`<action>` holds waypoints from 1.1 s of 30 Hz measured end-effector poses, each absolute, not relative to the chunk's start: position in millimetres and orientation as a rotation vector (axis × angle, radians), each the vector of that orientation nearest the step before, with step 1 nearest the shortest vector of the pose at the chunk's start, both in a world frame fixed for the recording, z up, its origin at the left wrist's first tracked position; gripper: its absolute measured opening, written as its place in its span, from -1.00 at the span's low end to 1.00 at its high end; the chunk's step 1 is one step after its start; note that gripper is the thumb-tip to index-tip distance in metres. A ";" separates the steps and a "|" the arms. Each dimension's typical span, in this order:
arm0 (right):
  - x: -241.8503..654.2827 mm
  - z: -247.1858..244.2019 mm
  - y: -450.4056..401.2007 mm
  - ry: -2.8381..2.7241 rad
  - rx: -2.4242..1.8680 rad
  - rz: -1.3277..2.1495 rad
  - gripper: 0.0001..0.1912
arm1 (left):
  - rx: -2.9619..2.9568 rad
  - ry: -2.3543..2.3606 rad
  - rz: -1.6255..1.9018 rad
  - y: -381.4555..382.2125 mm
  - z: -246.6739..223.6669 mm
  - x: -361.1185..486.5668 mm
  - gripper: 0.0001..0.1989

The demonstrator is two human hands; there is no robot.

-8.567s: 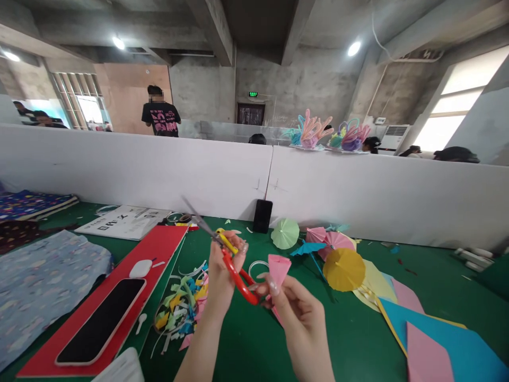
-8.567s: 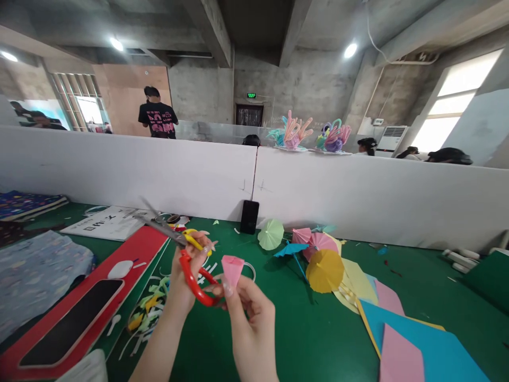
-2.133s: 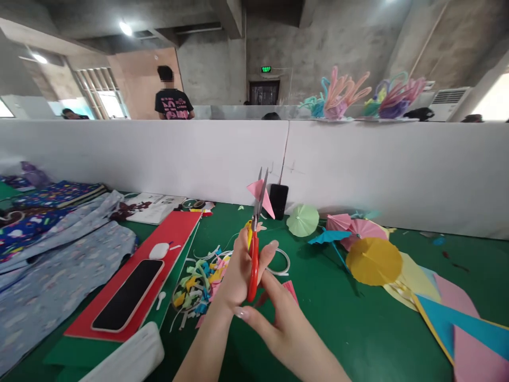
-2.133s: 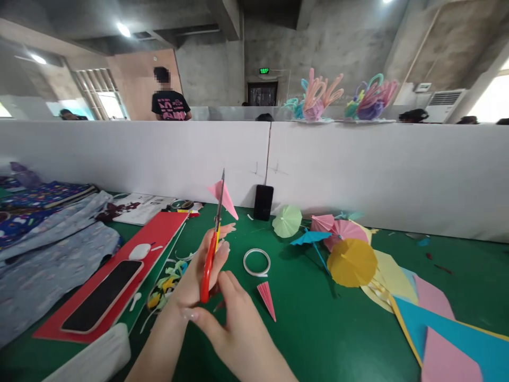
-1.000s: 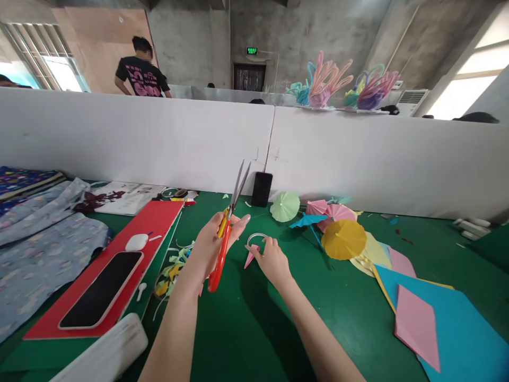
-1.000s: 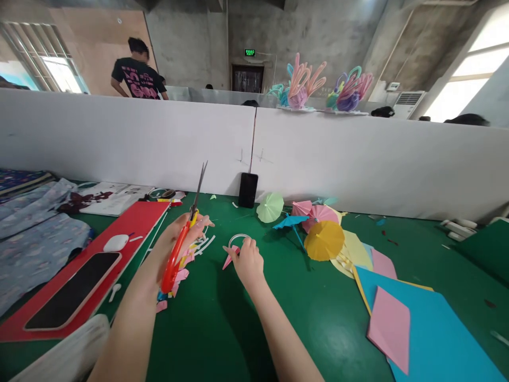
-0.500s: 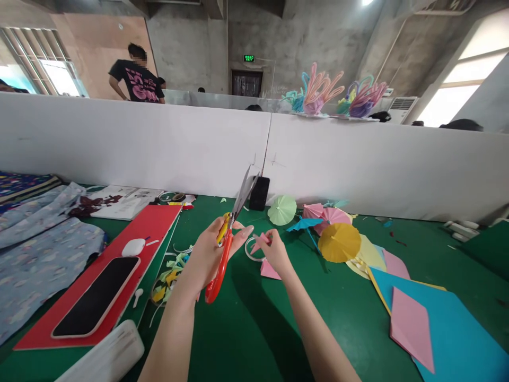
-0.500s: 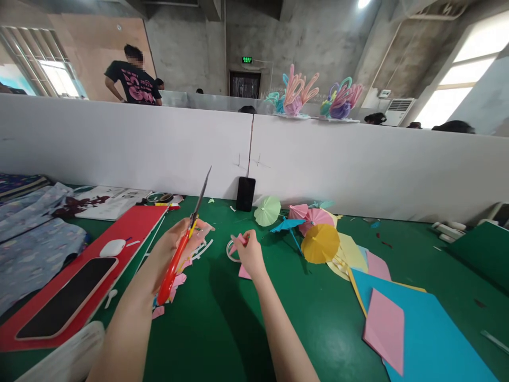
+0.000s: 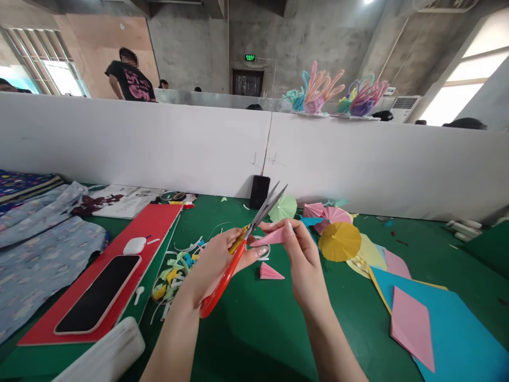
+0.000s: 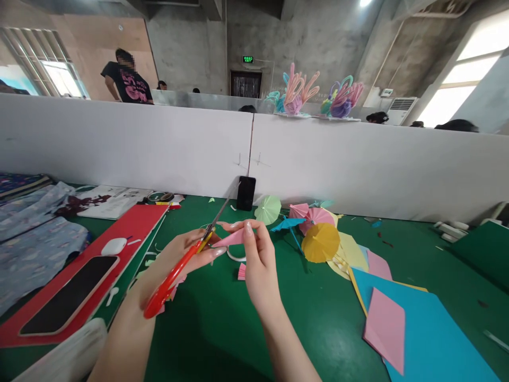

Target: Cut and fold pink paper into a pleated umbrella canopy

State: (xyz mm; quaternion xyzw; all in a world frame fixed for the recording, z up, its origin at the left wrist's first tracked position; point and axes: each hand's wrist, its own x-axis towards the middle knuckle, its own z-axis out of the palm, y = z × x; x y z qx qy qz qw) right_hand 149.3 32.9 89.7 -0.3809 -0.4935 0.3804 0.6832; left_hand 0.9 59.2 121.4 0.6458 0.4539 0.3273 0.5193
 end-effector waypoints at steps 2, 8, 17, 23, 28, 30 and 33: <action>147.9 91.4 29.4 -1.083 -0.849 0.859 -0.85 | 1.558 0.980 0.757 56.5 124.1 4.3 -0.78; 144.5 93.9 22.8 -1.119 -0.913 0.822 -0.84 | 1.546 0.909 0.876 51.1 119.9 4.3 -0.76; 152.7 96.6 16.2 -1.210 -1.044 0.680 -0.88 | 1.497 0.914 1.043 52.6 100.4 7.5 -0.83; 157.0 98.4 10.4 -1.241 -1.083 0.604 -0.92 | 1.341 0.779 1.045 47.3 101.8 10.2 -0.85; 162.8 101.9 8.8 -1.351 -1.042 0.849 -0.89 | 1.403 0.857 1.147 48.4 100.3 14.6 -0.80; 165.2 103.4 7.7 -1.403 -1.032 0.971 -0.88 | 1.451 0.892 1.173 50.4 96.9 14.9 -0.80; 166.9 104.5 5.6 -1.455 -1.042 1.118 -0.87 | 1.502 0.889 1.133 47.4 99.7 14.2 -0.87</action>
